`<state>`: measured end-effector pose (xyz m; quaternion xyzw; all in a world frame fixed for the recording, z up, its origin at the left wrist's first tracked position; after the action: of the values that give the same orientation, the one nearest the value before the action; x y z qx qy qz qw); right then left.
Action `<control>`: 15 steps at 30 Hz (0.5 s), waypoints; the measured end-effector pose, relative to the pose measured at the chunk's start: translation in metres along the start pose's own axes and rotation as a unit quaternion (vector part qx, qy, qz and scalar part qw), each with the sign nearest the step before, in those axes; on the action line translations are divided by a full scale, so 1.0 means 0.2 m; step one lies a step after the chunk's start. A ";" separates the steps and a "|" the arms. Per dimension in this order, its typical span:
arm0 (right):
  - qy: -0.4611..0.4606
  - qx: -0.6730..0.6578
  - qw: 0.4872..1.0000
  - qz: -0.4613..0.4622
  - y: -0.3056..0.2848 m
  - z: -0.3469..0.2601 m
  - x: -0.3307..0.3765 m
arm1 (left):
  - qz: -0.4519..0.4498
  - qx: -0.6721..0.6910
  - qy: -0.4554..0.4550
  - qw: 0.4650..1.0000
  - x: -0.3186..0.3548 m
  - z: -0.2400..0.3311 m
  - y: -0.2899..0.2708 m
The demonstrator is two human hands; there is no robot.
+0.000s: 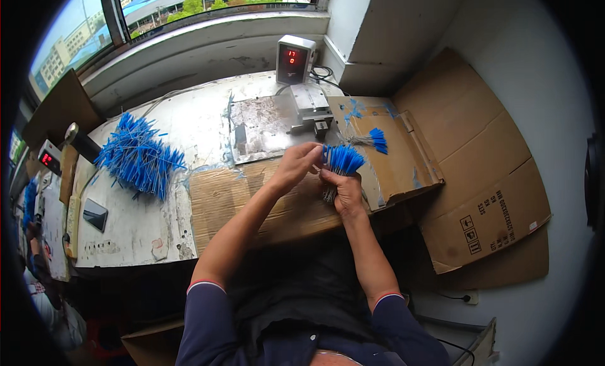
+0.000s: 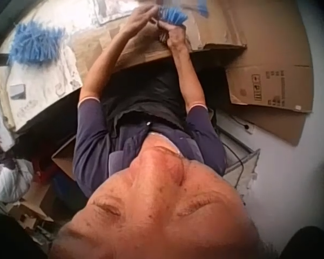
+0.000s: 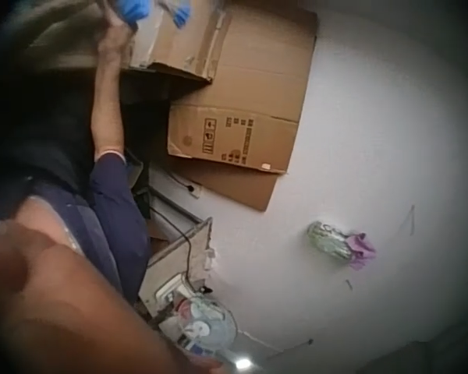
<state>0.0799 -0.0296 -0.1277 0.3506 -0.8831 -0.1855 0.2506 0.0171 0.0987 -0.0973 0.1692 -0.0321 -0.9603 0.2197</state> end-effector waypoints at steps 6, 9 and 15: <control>0.032 0.028 0.999 0.010 0.09 0.00 0.02 | 0.025 -0.015 -0.018 0.999 -0.02 -0.03 -0.10; 0.050 0.024 0.998 0.019 0.07 0.00 -0.03 | 0.056 -0.026 -0.008 0.998 -0.07 -0.05 -0.17; 0.021 0.084 0.995 0.058 0.08 -0.09 -0.20 | 0.261 -0.202 0.122 0.936 -0.16 -0.04 -0.60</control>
<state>0.1070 0.0079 -0.1177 0.3224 -0.9089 -0.0882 0.2493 -0.0037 0.2210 -0.1113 0.2227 0.1469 -0.8271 0.4947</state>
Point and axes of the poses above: each hand's wrist, its own x-axis away from the middle knuckle, its own y-axis out of the palm, z = x × y, the point moved 8 cm from there along -x, towards the middle knuckle, and after that the axes turned 14 degrees about y, right-handed, at the moved point
